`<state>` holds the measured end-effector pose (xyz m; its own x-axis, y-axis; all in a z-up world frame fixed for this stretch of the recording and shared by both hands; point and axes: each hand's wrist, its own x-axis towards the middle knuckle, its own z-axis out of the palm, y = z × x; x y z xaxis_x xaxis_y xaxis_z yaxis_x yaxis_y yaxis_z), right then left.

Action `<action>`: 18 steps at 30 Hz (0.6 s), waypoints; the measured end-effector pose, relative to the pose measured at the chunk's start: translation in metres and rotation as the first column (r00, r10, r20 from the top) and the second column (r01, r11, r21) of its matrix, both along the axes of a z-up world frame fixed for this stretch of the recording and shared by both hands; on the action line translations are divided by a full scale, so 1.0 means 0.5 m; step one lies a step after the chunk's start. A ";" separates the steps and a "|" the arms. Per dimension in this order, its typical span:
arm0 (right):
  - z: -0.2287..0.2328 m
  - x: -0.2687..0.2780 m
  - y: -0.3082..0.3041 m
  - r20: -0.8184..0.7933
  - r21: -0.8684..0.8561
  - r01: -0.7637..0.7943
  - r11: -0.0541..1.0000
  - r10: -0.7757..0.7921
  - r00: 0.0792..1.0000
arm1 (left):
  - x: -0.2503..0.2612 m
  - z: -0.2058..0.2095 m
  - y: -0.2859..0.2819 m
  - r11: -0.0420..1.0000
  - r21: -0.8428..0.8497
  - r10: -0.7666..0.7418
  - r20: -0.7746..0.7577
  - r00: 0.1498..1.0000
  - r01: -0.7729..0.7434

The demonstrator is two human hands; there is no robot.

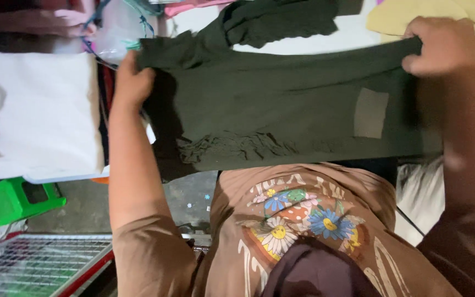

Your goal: Folding various garments including a white top, a dark green top, and yellow pants on a flat surface.

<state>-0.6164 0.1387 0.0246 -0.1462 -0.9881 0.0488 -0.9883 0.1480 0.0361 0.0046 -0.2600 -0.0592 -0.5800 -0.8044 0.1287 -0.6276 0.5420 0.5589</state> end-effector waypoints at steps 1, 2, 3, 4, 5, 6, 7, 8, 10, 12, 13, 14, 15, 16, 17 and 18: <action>0.007 -0.001 0.007 -0.118 -0.005 -0.007 1.000 0.006 0.993 | 0.007 -0.004 0.003 0.988 0.154 0.056 -0.206 0.977 -0.024; 0.014 -0.001 0.013 -0.235 -0.008 -0.015 1.000 0.012 0.972 | 0.015 -0.007 0.005 0.951 0.309 0.141 -0.390 0.910 -0.015; 0.001 -0.019 0.026 -0.237 -0.008 -0.008 1.000 0.005 0.971 | 0.015 0.013 0.017 0.951 0.309 0.135 -0.392 0.910 -0.007; -0.012 -0.037 0.039 -0.245 -0.047 0.017 0.999 -0.028 0.969 | 0.017 0.034 0.030 0.924 0.380 0.215 -0.422 0.881 -0.043; -0.024 -0.055 0.048 -0.252 -0.087 0.038 0.995 -0.059 0.966 | 0.021 0.056 0.043 0.890 0.450 0.298 -0.443 0.846 -0.077; -0.029 -0.053 0.051 -0.255 -0.088 0.042 0.995 -0.063 0.965 | 0.009 0.083 0.057 0.890 0.450 0.294 -0.446 0.845 -0.073; -0.034 -0.051 0.055 -0.172 -0.140 0.060 0.988 -0.084 0.982 | -0.002 0.110 0.073 0.857 0.512 0.272 -0.534 0.801 0.050; -0.039 -0.050 0.059 -0.088 -0.191 0.082 0.978 -0.100 0.991 | -0.013 0.137 0.088 0.812 0.557 0.260 -0.615 0.744 0.176; -0.029 -0.017 0.047 -0.067 -0.225 0.079 0.971 -0.096 0.993 | -0.019 0.140 0.089 0.752 0.644 0.319 -0.542 0.778 0.140; -0.026 -0.001 0.043 -0.046 -0.264 0.074 0.962 -0.089 0.995 | -0.017 0.136 0.080 0.689 0.719 0.369 -0.462 0.806 0.097; -0.023 -0.003 0.047 -0.083 -0.289 0.036 0.957 -0.062 0.995 | -0.013 0.130 0.070 0.755 0.652 0.319 -0.460 0.829 0.070; -0.020 -0.005 0.051 -0.122 -0.312 -0.003 0.950 -0.037 0.992 | -0.011 0.124 0.060 0.815 0.577 0.271 -0.451 0.850 0.047; -0.024 -0.004 0.075 -0.119 -0.310 0.001 0.951 -0.040 0.992 | 0.003 0.142 0.080 0.813 0.580 0.269 -0.448 0.853 0.048; -0.028 -0.004 0.100 -0.129 -0.340 -0.021 0.940 -0.024 0.991 | 0.017 0.162 0.099 0.850 0.527 0.299 -0.459 0.837 -0.014; -0.024 -0.009 0.122 -0.146 -0.372 -0.047 0.927 -0.009 0.989 | 0.023 0.182 0.114 0.881 0.468 0.322 -0.479 0.816 -0.073; -0.021 0.012 0.152 -0.150 -0.373 -0.044 0.927 -0.014 0.989 | 0.049 0.165 0.134 0.882 0.467 0.317 -0.483 0.816 -0.066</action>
<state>-0.6105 0.2148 0.0142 -0.0944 -0.8953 0.4353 -0.9782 0.1647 0.1265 0.0292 -0.1932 0.0234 -0.3457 -0.9383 0.0002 -0.2269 0.0838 0.9703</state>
